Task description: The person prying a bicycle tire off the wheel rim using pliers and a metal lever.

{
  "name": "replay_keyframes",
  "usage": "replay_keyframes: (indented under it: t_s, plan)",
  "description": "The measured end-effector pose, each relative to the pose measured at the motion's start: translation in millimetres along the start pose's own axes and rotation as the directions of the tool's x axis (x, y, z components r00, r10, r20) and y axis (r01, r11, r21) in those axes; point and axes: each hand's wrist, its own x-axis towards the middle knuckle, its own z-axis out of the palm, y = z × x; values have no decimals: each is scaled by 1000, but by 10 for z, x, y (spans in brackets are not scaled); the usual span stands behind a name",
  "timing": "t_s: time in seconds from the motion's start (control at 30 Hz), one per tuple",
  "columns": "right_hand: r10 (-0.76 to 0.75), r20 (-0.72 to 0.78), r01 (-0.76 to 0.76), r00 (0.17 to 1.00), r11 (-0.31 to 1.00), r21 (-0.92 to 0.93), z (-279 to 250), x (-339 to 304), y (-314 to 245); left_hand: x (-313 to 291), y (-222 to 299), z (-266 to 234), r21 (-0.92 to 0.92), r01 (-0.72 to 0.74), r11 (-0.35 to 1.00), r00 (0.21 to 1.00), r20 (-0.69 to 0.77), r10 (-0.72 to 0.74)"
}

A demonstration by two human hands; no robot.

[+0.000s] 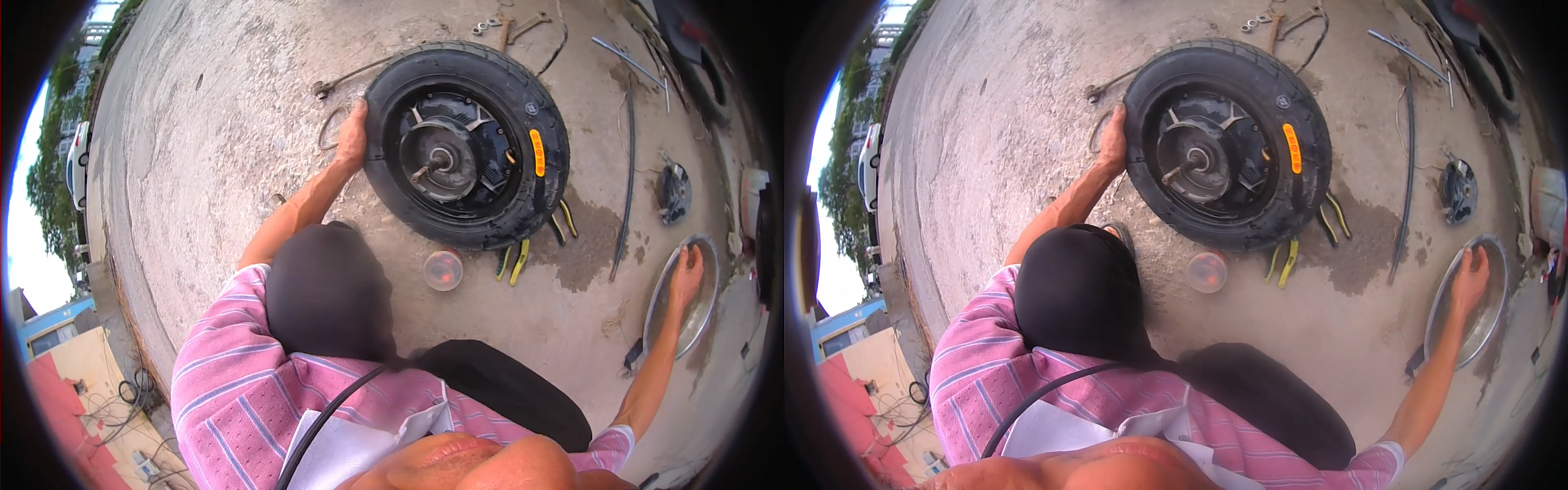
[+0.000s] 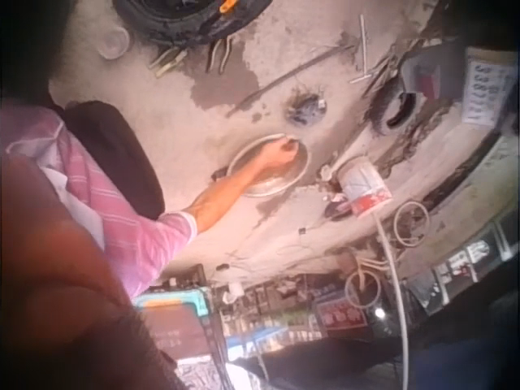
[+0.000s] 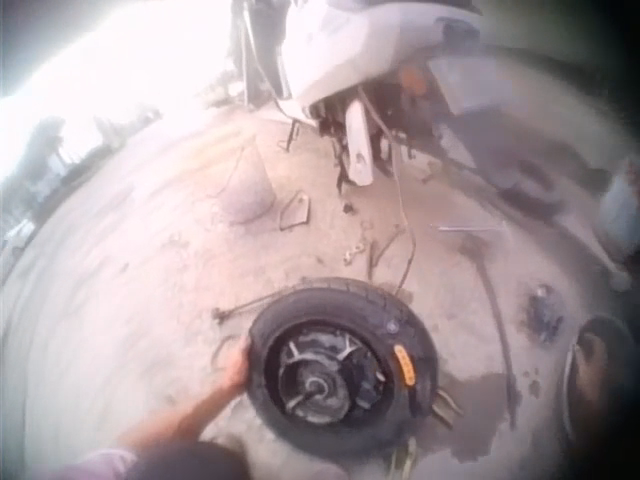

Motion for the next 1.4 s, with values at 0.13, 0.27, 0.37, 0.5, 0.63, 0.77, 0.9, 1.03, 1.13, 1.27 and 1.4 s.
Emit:
replay_keyframes:
  t_s: [0.13,0.27,0.37,0.5,0.63,0.77,0.9,1.03,1.13,1.27,1.4]
  plan:
    - [-273,456,14,847,870,493,245,-77,-1596,14,7,-99,107,-42,993,998,44,37]
    - [-366,696,-107,617,838,535,344,-631,-3260,40,-77,-297,38,-111,993,979,177,102]
    - [-367,726,-182,581,811,556,453,-785,-3687,181,-182,-515,54,-211,976,976,74,206]
    - [-396,657,-159,642,769,619,803,-945,-3774,443,-235,-1132,-193,34,981,991,136,-8]
    - [-319,587,-86,744,826,557,1076,-1049,-3570,553,-116,-1214,-152,-67,986,997,37,73]
    - [-276,486,-69,829,813,579,1157,-1103,-3488,697,-26,-1198,9,-97,995,985,145,95]
    - [-304,461,-19,834,819,574,1195,-1053,-3331,919,44,-1032,166,-270,949,935,279,217]
    - [-358,382,84,852,814,575,1221,-1043,-3251,1262,134,-674,289,-441,849,827,498,260]
    - [-383,376,122,844,818,562,1178,-1086,-3283,1469,229,-304,319,-680,660,646,687,333]
    - [-313,427,-6,848,800,600,1204,-1153,-3424,1805,-55,114,91,-930,356,255,856,450]
    - [-208,515,-154,832,805,573,1175,-1245,-3469,1840,-154,246,99,-976,195,178,877,447]
